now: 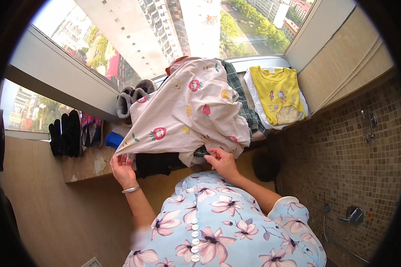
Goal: The person folds several pieces of clothing on a windowsill, including a yellow shirt, a patterned pink shirt, and striped pants. Each item is smoothed, folded, and stacked neatly on the ledge.
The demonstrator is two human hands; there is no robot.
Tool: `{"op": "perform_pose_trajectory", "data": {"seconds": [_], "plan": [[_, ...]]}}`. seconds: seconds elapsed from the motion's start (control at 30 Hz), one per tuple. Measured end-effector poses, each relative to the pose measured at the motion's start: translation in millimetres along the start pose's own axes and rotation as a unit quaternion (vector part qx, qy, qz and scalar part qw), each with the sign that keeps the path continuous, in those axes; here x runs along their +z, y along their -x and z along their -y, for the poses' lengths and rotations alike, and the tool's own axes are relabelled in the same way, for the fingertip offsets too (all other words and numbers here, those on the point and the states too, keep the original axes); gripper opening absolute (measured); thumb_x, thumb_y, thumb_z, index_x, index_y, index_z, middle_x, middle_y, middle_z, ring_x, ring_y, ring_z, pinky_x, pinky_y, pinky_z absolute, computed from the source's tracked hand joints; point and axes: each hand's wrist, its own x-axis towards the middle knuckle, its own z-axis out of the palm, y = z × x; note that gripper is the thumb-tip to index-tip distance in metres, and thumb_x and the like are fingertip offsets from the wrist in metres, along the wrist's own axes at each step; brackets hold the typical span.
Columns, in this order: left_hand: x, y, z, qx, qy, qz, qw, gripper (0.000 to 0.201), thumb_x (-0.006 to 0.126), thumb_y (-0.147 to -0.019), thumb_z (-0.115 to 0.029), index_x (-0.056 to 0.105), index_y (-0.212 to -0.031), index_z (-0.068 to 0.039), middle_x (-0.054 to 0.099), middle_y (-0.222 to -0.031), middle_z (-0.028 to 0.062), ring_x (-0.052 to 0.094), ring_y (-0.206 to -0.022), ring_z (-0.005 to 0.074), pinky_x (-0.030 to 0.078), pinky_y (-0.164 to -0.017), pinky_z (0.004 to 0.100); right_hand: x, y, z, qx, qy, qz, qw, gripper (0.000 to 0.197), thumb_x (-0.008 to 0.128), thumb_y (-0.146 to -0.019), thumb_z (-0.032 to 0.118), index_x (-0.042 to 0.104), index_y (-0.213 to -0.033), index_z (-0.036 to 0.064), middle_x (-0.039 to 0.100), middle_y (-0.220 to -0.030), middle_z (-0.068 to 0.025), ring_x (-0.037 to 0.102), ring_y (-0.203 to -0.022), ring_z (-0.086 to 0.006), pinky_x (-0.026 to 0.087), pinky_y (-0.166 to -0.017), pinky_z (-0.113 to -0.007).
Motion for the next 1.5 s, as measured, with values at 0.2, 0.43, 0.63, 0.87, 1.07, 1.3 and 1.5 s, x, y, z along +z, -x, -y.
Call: {"op": "perform_pose_trajectory", "data": {"seconds": [0.2,0.43,0.63,0.87,1.07,1.3,1.5], "plan": [[-4,8,28,-0.025,-0.005,0.024,0.999,0.017,0.066,-0.107,-0.025,0.059,-0.111,-0.011,0.066,-0.087,0.0011,0.062,-0.070,0.0105,0.053,-0.058,0.0269,10,-19,32,-0.279,0.355,-0.071,0.890,0.025,0.085,-0.078,0.016,0.068,-0.095,0.0081,0.062,-0.089,-0.0095,0.064,-0.088,-0.0335,0.051,-0.079,-0.045],[8,31,46,-0.043,-0.037,0.073,0.996,0.013,0.067,-0.107,-0.017,0.057,-0.106,-0.008,0.059,-0.072,0.0003,0.053,-0.054,0.0094,0.047,-0.049,0.0248,-20,-21,50,-0.302,0.260,-0.010,0.917,0.016,0.075,-0.075,0.004,0.062,-0.083,0.0043,0.066,-0.093,-0.0125,0.065,-0.091,-0.0353,0.052,-0.082,-0.044],[-10,29,30,0.026,0.026,-0.009,0.999,0.011,0.064,-0.108,-0.016,0.055,-0.105,-0.010,0.061,-0.079,0.0017,0.055,-0.063,0.0104,0.049,-0.056,0.0257,-78,-20,56,-0.297,0.177,-0.026,0.938,0.014,0.064,-0.069,-0.001,0.052,-0.076,0.0033,0.064,-0.083,-0.0141,0.062,-0.081,-0.0350,0.052,-0.078,-0.042],[-34,36,45,-0.018,-0.010,-0.086,0.996,0.013,0.062,-0.108,-0.020,0.056,-0.106,-0.008,0.063,-0.083,0.0032,0.059,-0.067,0.0124,0.050,-0.057,0.0271,-78,-16,37,-0.282,0.363,0.066,0.885,0.022,0.078,-0.069,0.008,0.057,-0.075,0.0067,0.061,-0.078,-0.0118,0.061,-0.080,-0.0364,0.047,-0.078,-0.046],[-39,69,53,0.055,-0.158,-0.045,0.985,0.013,0.065,-0.106,-0.019,0.059,-0.106,-0.007,0.066,-0.094,0.0041,0.063,-0.073,0.0139,0.053,-0.062,0.0303,-63,-10,56,-0.298,0.373,0.046,0.878,0.031,0.086,-0.070,0.014,0.064,-0.091,0.0067,0.064,-0.093,-0.0123,0.063,-0.091,-0.0355,0.047,-0.086,-0.047],[4,117,45,0.423,-0.489,0.170,0.744,0.019,0.075,-0.091,-0.002,0.069,-0.108,-0.007,0.067,-0.109,0.0111,0.065,-0.099,0.0310,0.053,-0.083,0.0404,-10,-9,59,-0.377,0.361,0.084,0.849,0.037,0.085,-0.072,0.013,0.066,-0.103,0.0078,0.063,-0.110,-0.0108,0.060,-0.109,-0.0327,0.043,-0.099,-0.046],[-8,69,24,0.450,-0.617,0.152,0.627,0.028,0.076,-0.084,-0.002,0.073,-0.110,-0.011,0.064,-0.113,0.0088,0.062,-0.113,0.0316,0.048,-0.099,0.0464,-6,-33,42,-0.410,0.393,0.084,0.818,0.031,0.083,-0.073,0.010,0.066,-0.098,0.0095,0.062,-0.102,-0.0076,0.060,-0.103,-0.0299,0.042,-0.097,-0.045]]}}
